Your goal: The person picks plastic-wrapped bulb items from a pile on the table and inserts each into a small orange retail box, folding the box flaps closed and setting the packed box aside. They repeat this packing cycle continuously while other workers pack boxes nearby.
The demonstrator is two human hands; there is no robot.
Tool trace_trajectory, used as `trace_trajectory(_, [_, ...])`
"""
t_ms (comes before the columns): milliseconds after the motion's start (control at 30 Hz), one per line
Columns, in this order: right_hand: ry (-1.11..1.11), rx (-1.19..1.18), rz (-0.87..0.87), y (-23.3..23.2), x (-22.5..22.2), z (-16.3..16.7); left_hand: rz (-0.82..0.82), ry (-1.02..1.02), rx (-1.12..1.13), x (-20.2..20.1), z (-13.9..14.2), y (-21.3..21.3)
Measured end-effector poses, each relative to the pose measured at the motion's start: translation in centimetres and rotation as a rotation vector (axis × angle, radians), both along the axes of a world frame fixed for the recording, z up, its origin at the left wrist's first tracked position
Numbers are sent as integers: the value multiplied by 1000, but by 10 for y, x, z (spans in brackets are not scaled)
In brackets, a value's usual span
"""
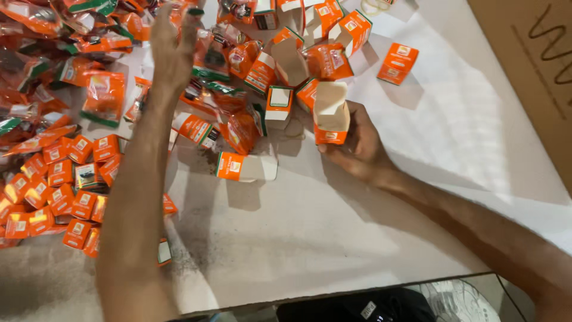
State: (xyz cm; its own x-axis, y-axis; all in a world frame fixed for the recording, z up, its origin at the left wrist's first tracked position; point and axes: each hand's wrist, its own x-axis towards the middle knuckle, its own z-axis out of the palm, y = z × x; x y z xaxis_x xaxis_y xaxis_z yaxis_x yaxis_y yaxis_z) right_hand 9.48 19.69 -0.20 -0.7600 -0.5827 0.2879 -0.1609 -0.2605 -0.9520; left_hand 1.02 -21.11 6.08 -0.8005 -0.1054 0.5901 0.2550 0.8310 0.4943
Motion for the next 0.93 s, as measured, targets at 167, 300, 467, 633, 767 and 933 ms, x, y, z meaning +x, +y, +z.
trace_trajectory(167, [292, 41, -303, -10, 2, -7, -506, -14, 302, 162, -13, 125])
trace_trajectory(300, [560, 141, -369, -12, 11, -8, -49, -62, -746, 193, -8, 161])
trace_trajectory(467, [478, 211, -127, -7, 6, 2, -78, -52, -715, 138, -15, 128])
trace_trajectory(633, [389, 214, -128, -8, -1, 7, -96, 52, -639, 114, 27, 68])
trace_trajectory(767, [384, 361, -139, -7, 1, 7, -13, 51, -352, 106, 56, 48])
trace_trajectory(933, [357, 400, -123, -2, -3, 0, 84, 309, -157, 111, 43, 54])
